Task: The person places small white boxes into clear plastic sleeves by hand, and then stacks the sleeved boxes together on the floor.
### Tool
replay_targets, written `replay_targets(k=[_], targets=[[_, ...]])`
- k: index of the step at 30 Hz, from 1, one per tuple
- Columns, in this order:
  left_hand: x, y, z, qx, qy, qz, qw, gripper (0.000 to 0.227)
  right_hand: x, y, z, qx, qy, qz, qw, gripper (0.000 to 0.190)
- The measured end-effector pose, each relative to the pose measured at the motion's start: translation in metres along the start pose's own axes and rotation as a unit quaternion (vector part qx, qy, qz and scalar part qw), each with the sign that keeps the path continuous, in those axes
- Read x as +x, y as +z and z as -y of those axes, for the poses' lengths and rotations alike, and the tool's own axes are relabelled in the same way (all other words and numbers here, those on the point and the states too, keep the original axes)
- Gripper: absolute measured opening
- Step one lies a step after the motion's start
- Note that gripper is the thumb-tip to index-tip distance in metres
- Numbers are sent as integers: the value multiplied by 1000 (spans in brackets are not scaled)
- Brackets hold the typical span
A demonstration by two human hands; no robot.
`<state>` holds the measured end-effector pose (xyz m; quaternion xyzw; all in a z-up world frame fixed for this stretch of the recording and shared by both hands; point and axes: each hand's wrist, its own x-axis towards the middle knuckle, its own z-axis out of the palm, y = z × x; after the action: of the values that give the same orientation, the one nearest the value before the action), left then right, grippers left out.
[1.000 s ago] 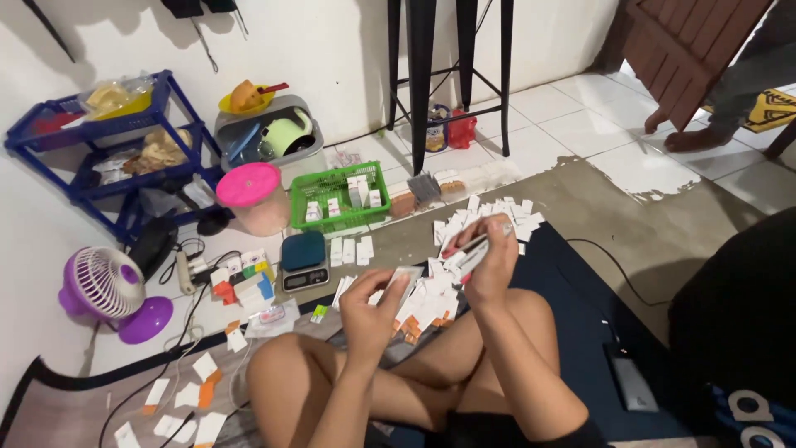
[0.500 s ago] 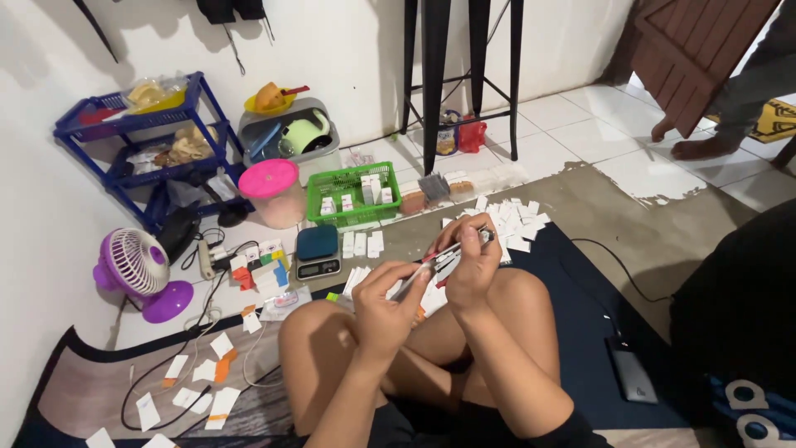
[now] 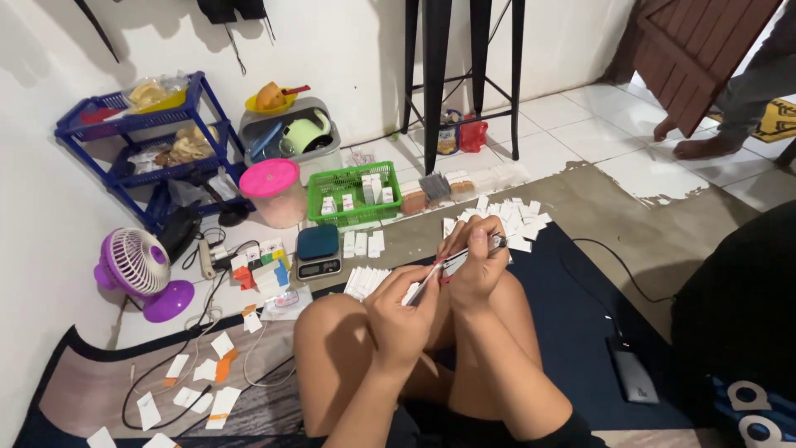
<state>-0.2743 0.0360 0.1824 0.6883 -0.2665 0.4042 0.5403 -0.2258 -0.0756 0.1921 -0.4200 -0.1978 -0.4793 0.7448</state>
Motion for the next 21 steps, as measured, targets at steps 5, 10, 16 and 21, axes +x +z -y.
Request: replay_targets(k=[5, 10, 16, 21], targets=[[5, 3, 4, -8, -25, 0, 1000, 6, 3, -8, -25, 30, -6, -34, 999, 36], [-2, 9, 40, -1, -40, 12, 999, 12, 4, -22, -59, 66, 4, -65, 996, 37], [-11, 10, 118, -138, -255, 315, 904, 60, 14, -26, -92, 34, 57, -33, 997, 40], [1, 6, 218, -156, -417, 324, 835, 77, 34, -68, -144, -21, 123, -23, 992, 40]])
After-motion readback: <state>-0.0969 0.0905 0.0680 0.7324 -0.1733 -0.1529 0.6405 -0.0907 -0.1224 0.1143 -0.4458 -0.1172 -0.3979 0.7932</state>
